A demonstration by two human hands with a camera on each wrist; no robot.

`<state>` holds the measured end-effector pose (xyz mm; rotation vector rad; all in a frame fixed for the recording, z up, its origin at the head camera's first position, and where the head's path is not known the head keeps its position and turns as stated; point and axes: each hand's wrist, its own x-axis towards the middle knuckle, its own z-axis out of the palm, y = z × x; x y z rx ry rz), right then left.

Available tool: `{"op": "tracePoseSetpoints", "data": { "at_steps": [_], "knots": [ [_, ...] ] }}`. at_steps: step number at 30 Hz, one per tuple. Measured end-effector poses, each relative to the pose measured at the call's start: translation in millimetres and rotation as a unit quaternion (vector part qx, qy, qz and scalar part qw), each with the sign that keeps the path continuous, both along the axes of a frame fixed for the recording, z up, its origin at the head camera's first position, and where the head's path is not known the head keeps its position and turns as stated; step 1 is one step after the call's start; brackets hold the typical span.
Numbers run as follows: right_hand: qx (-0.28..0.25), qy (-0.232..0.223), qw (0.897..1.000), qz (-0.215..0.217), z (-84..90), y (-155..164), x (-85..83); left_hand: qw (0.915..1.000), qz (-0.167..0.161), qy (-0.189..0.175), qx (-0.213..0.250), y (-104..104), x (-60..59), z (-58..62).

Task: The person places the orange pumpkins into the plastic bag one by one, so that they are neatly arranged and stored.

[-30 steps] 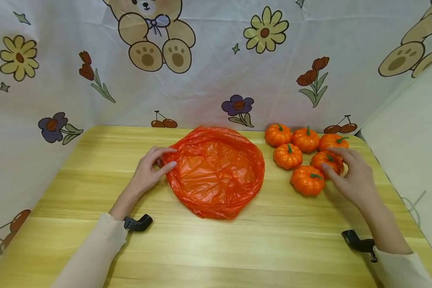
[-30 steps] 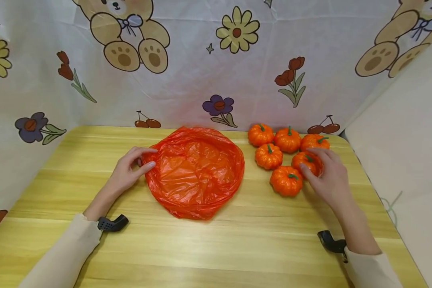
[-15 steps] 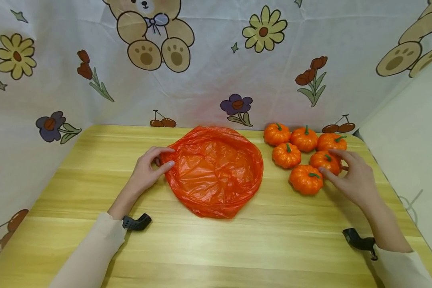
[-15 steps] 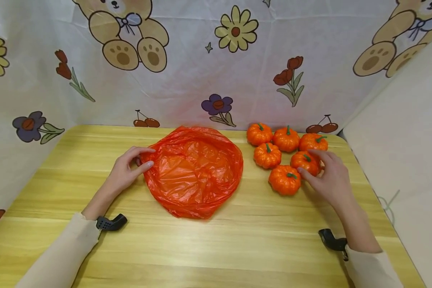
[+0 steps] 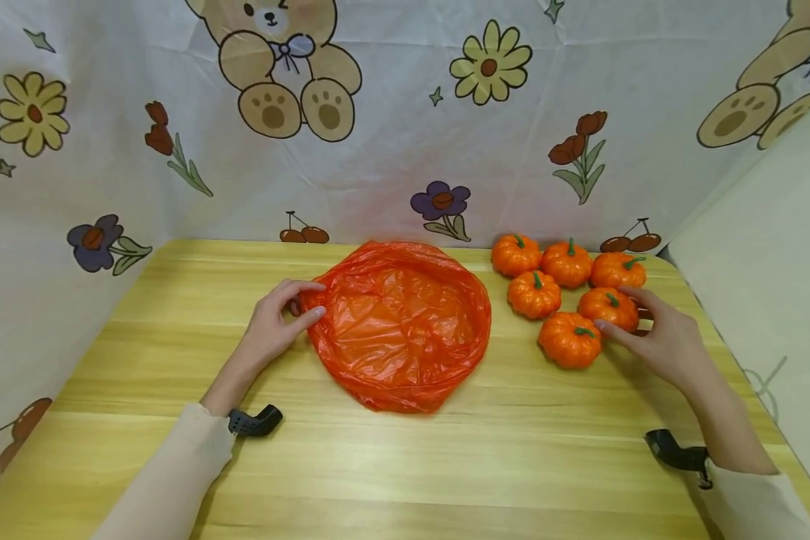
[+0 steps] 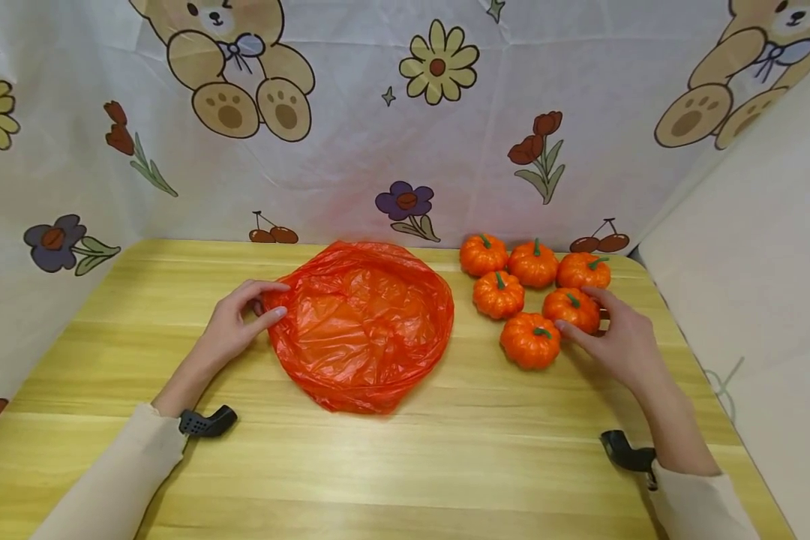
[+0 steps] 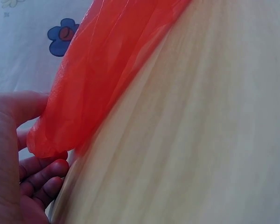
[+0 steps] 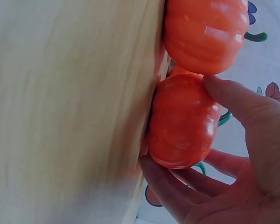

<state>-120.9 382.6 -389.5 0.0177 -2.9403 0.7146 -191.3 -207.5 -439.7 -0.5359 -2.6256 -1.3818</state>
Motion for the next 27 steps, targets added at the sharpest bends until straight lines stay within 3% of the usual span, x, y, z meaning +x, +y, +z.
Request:
{"op": "tracePoseSetpoints", "data": {
  "at_steps": [7,18,27],
  "knots": [
    [-0.024,0.023,0.999,-0.019,4.6,-2,2.7,1.0000,-0.001,0.001,0.002,1,0.3,-0.2],
    [-0.045,0.074,0.996,-0.030,36.7,-23,-3.5,0.9999,0.004,0.002,0.011,-4,1.5,-3.9],
    [-0.038,0.074,0.996,-0.016,58.4,-49,-8.0,0.9999,0.001,0.004,0.016,0,1.2,-1.5]
  ]
}}
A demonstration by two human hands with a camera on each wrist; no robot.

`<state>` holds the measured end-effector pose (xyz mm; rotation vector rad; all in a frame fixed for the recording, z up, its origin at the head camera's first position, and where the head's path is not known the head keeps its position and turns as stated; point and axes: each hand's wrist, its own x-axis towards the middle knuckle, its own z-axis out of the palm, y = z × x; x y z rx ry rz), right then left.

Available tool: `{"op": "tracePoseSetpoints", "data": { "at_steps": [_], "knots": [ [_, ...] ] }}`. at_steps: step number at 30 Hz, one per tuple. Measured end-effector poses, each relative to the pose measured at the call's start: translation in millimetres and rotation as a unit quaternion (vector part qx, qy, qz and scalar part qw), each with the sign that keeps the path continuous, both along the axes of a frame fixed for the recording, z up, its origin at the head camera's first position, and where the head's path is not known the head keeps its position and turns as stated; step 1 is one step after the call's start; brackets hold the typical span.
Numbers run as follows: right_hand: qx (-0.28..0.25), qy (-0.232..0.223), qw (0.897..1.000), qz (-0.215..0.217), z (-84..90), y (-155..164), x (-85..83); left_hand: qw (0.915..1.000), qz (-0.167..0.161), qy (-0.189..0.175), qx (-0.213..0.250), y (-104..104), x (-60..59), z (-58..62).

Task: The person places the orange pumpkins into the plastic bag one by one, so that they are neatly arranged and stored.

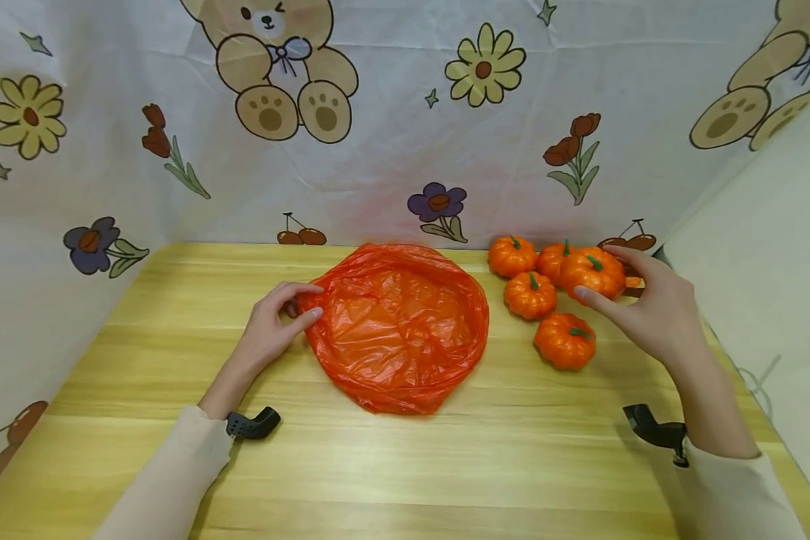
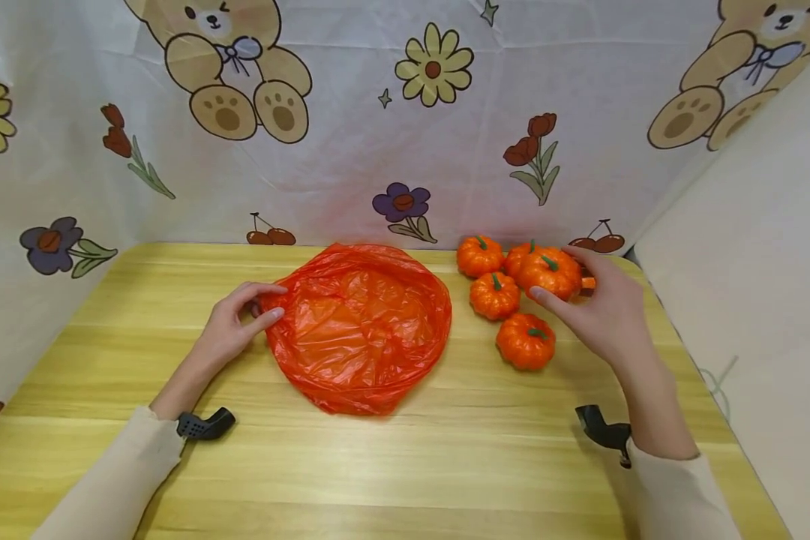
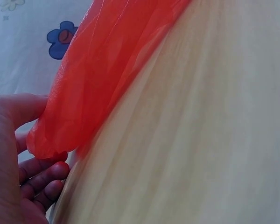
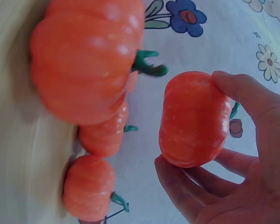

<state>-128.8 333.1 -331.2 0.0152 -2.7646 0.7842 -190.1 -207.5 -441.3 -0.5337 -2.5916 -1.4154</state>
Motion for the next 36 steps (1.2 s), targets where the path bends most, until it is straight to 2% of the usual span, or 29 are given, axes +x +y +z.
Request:
{"op": "tracePoseSetpoints", "data": {
  "at_steps": [8,14,21,28,36],
  "knots": [
    [-0.012,0.011,1.000,0.015,11.5,-22,-8.0,1.0000,0.001,-0.003,-0.002,2,-0.8,0.6],
    [-0.035,0.006,0.998,0.046,20.4,-49,-13.9,1.0000,0.004,0.001,-0.004,-2,-0.5,1.2],
    [-0.040,0.020,0.997,0.064,30.8,-81,-25.6,1.0000,0.000,-0.003,-0.003,1,-0.8,0.3],
    [-0.084,0.021,0.991,0.098,36.0,-113,-38.6,1.0000,0.000,-0.003,-0.003,2,-0.2,0.3],
    [-0.092,0.031,0.988,0.121,40.8,-143,-53.1,1.0000,-0.001,0.001,-0.002,2,-0.4,-0.5]
  ]
}}
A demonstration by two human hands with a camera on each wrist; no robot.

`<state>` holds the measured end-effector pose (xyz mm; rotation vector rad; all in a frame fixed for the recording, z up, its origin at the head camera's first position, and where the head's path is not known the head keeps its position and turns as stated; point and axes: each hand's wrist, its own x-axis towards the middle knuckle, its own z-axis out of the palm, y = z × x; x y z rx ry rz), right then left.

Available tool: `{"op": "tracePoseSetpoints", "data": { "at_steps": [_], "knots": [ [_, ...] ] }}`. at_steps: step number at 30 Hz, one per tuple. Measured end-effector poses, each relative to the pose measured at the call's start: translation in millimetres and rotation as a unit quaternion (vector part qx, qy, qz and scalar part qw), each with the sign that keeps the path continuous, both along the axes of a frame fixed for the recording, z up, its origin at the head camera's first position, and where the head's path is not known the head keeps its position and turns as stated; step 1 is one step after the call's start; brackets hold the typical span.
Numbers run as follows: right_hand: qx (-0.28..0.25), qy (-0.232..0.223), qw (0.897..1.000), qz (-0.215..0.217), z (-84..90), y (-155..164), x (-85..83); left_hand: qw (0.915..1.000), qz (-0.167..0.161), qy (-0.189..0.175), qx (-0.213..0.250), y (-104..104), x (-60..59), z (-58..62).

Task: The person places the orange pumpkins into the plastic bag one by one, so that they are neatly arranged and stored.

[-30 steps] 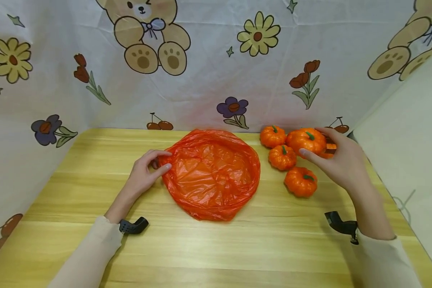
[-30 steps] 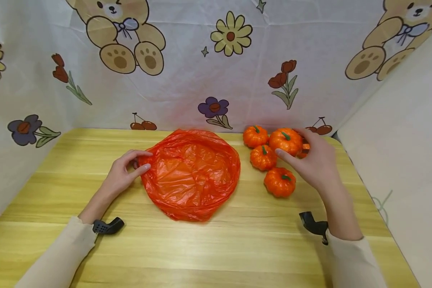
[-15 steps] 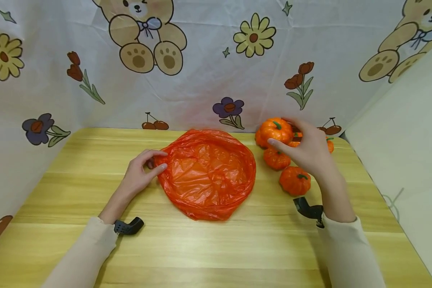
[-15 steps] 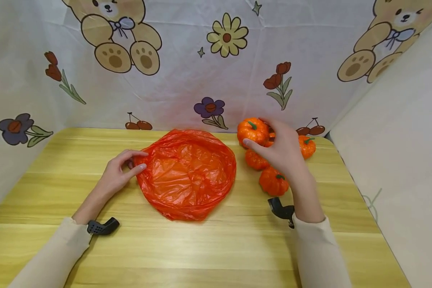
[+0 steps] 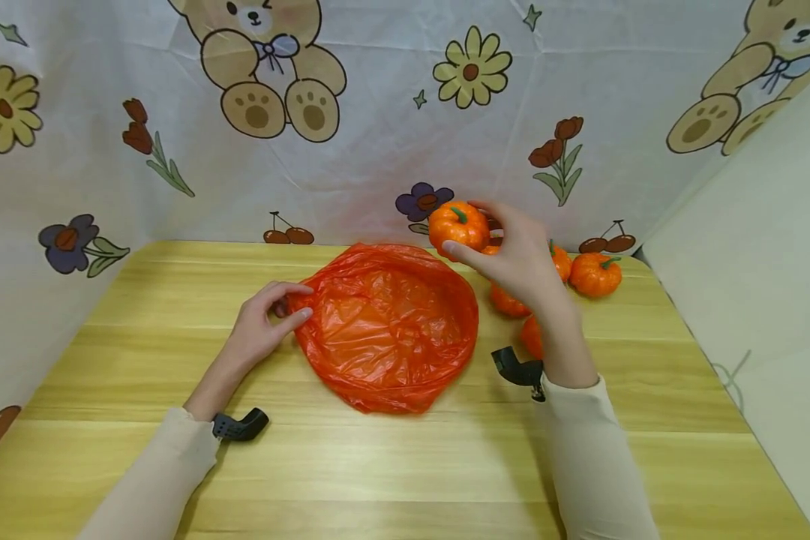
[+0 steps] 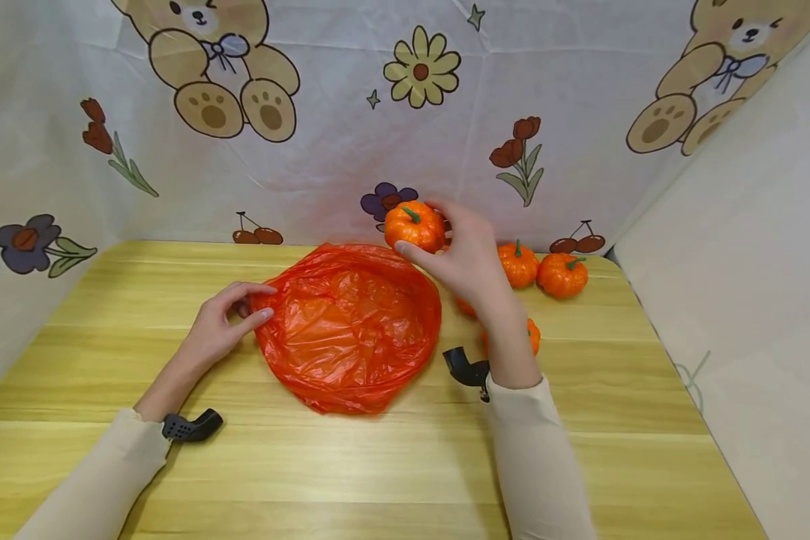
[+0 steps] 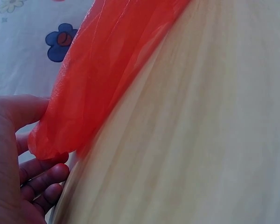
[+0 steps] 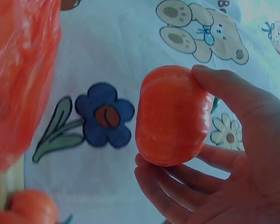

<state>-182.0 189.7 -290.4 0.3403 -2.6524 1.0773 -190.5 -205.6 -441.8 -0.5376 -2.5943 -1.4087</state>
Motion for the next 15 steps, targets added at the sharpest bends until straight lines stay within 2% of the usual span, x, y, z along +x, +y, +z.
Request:
{"op": "tracePoseSetpoints", "data": {
  "at_steps": [8,15],
  "knots": [
    [-0.006,0.001,1.000,0.011,-1.7,-28,-16.7,1.0000,-0.003,0.004,0.008,-2,-1.8,-1.8],
    [-0.015,0.001,0.999,0.029,-5.2,-45,-23.9,1.0000,-0.004,0.005,0.006,-1,-1.9,-1.6]
  ]
}}
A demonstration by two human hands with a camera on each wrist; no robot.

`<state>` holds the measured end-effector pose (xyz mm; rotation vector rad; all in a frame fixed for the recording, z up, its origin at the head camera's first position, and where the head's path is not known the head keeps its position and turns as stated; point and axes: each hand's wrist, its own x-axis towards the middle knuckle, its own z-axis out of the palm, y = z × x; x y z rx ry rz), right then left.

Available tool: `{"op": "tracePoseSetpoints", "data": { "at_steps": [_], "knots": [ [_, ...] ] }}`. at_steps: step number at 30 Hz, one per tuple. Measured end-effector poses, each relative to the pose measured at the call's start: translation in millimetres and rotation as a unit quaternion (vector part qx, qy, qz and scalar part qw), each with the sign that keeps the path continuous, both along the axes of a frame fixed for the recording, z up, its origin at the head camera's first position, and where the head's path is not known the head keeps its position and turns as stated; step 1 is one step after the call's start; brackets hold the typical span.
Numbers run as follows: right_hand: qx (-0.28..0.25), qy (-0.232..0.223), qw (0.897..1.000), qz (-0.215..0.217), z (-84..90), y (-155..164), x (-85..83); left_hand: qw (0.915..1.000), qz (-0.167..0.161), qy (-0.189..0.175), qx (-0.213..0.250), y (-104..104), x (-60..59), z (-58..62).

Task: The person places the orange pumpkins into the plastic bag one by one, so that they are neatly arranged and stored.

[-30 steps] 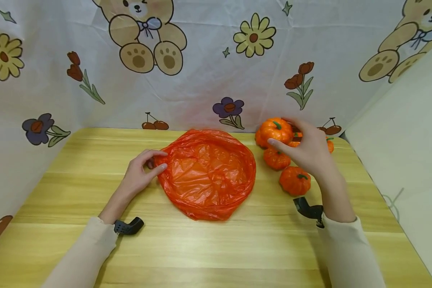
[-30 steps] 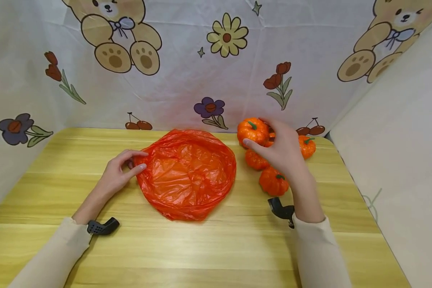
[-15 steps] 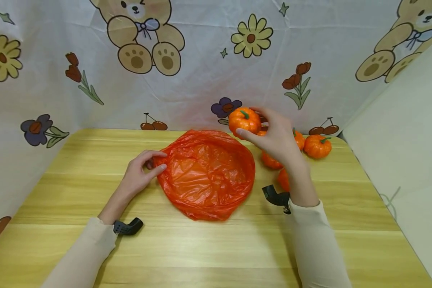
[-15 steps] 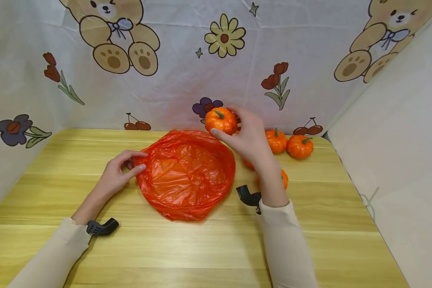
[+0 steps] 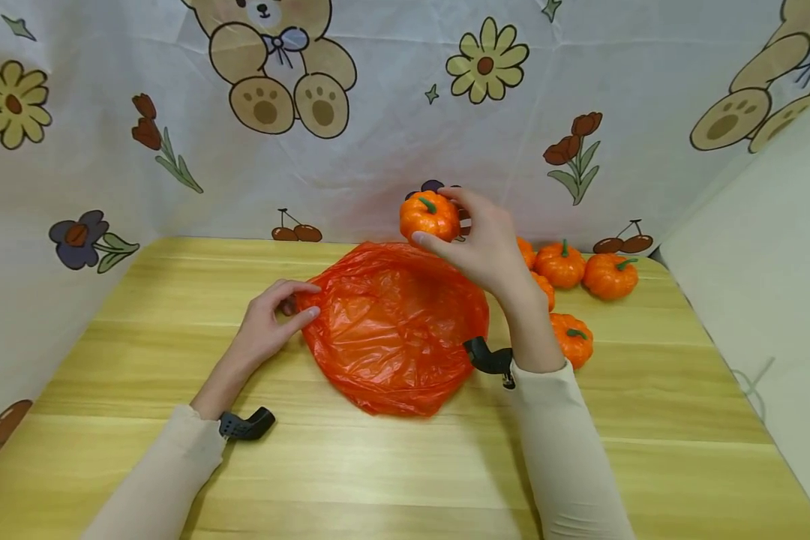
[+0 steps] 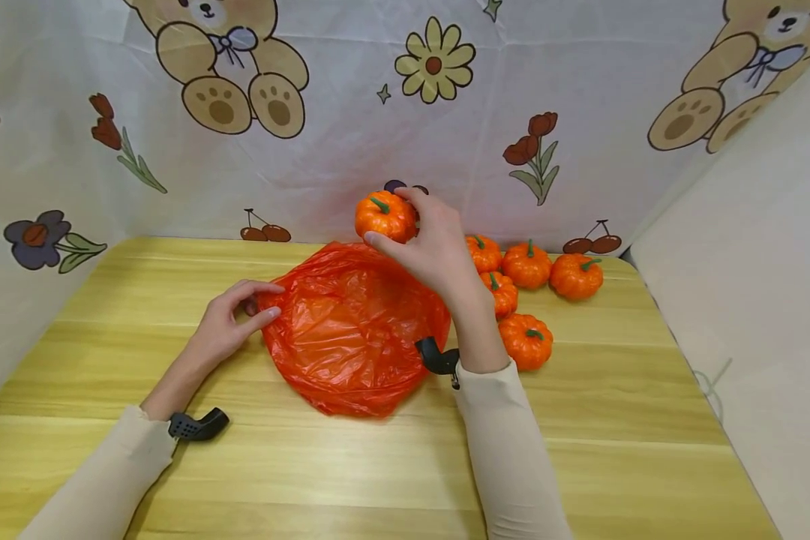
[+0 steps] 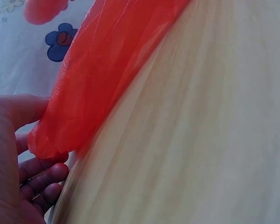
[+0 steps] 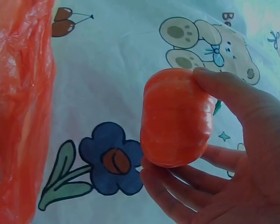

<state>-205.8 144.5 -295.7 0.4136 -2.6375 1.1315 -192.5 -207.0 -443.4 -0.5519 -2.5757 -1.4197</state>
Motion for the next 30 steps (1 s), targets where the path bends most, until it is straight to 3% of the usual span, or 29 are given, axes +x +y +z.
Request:
{"op": "tracePoseSetpoints", "data": {
  "at_steps": [14,30],
  "knots": [
    [0.053,-0.032,0.997,0.045,-26.6,-23,-13.6,1.0000,0.003,-0.007,-0.006,1,0.2,1.8],
    [0.099,-0.049,0.991,0.078,-74.2,-51,-26.0,0.9998,0.003,-0.013,0.013,3,-0.5,1.6]
  ]
}}
